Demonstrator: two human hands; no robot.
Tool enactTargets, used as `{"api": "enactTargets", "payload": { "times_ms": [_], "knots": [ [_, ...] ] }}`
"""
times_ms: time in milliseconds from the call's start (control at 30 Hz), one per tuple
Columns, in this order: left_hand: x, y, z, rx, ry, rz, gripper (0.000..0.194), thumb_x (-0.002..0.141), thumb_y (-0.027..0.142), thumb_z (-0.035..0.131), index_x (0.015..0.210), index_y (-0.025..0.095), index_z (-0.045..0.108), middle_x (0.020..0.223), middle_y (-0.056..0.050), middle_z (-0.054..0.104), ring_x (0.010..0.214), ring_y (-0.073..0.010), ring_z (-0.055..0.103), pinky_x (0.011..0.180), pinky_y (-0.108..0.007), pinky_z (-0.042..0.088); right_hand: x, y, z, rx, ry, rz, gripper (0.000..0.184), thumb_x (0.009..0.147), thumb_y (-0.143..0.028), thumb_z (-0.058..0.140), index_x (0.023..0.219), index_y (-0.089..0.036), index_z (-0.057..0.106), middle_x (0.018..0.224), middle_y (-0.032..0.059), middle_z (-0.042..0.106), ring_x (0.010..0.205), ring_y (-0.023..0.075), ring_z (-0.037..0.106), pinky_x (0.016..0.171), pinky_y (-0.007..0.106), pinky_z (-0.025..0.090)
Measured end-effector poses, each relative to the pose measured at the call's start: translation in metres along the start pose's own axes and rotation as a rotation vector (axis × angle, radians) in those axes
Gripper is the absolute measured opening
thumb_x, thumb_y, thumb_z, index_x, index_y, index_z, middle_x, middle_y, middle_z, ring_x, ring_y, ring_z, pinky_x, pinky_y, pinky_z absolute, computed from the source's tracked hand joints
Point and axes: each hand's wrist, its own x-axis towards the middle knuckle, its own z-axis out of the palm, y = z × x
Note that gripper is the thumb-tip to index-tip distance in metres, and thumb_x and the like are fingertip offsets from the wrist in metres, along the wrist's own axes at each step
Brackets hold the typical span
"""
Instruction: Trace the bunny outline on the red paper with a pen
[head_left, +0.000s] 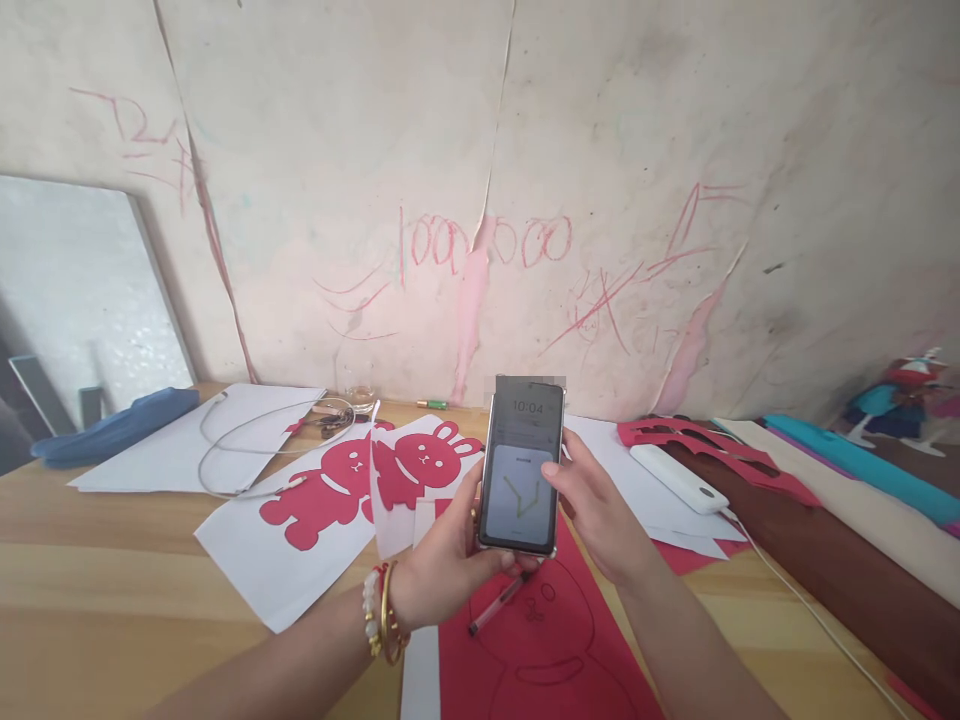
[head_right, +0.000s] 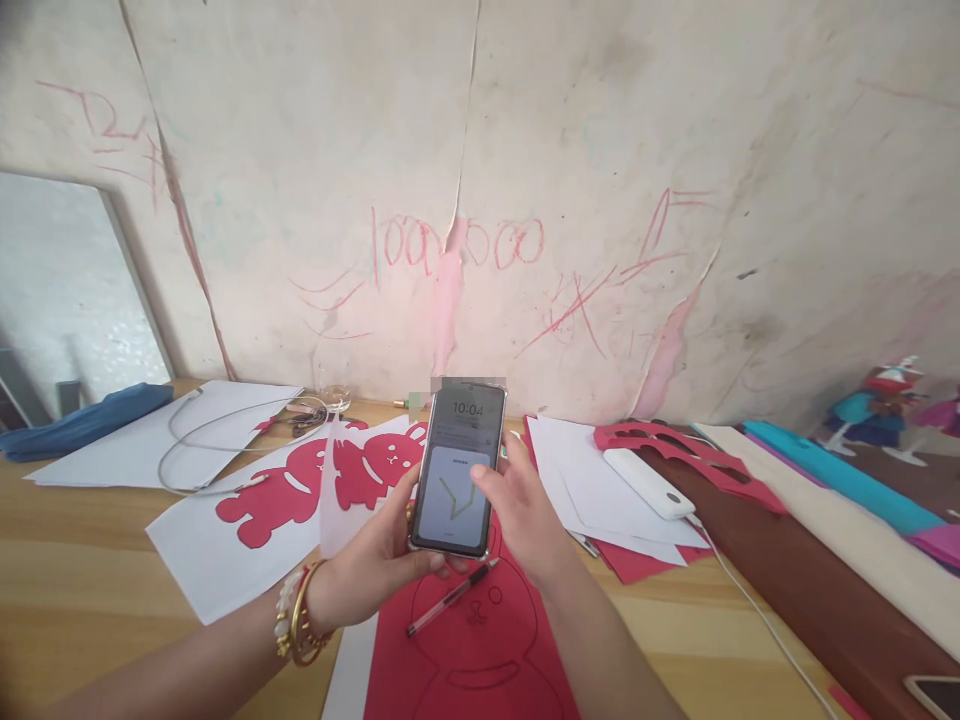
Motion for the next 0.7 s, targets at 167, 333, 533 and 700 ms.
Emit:
{"api": "enactTargets", "payload": {
  "times_ms": [167, 333, 533, 700],
  "knots": [
    [0.002, 0.0, -0.002, -0.03, -0.006, 0.018, 0.067, 0.083, 0.022, 0.068, 0.136, 0.025, 0.028, 0.099, -0.007, 0.064, 0.088, -0.0218, 0.067, 0.073, -0.033, 0.051, -0.002, -0.001, 0.001, 0.002, -0.057, -0.016, 0.049, 0.081, -0.023, 0.057, 0.127, -0.025, 0.043, 0.108, 0.0052, 0.066, 0.103, 0.0231, 0.062, 0.088, 0.04, 0.05],
    [0.002, -0.002, -0.003, -0.042, -0.003, 0.025, 0.062, 0.083, 0.016, 0.066, 0.134, 0.024, 0.032, 0.103, -0.008, 0.063, 0.088, -0.0222, 0.067, 0.072, -0.032, 0.051, -0.005, 0.003, 0.003, 0.03, -0.018, 0.045, 0.067, 0.078, -0.018, 0.057, 0.137, -0.029, 0.027, 0.098, 0.0034, 0.065, 0.088, 0.0234, 0.066, 0.076, 0.042, 0.054],
    [0.002, -0.003, -0.003, -0.053, 0.047, -0.018, 0.067, 0.078, 0.007, 0.064, 0.134, 0.025, 0.034, 0.103, -0.005, 0.061, 0.088, -0.02, 0.065, 0.074, -0.033, 0.052, -0.004, 0.009, 0.009, -0.055, 0.042, 0.057, 0.086, 0.076, -0.024, 0.067, 0.144, -0.031, 0.015, 0.112, 0.0075, 0.062, 0.101, 0.0262, 0.063, 0.085, 0.047, 0.053],
    [0.002, -0.002, -0.003, -0.067, 0.053, -0.028, 0.069, 0.077, 0.005, 0.063, 0.135, 0.025, 0.033, 0.101, -0.005, 0.06, 0.085, -0.018, 0.065, 0.074, -0.032, 0.052, -0.003, 0.012, 0.007, -0.089, 0.036, 0.046, 0.091, 0.078, -0.024, 0.068, 0.147, -0.031, 0.009, 0.12, 0.0087, 0.059, 0.108, 0.0258, 0.061, 0.091, 0.047, 0.05]
  ]
}}
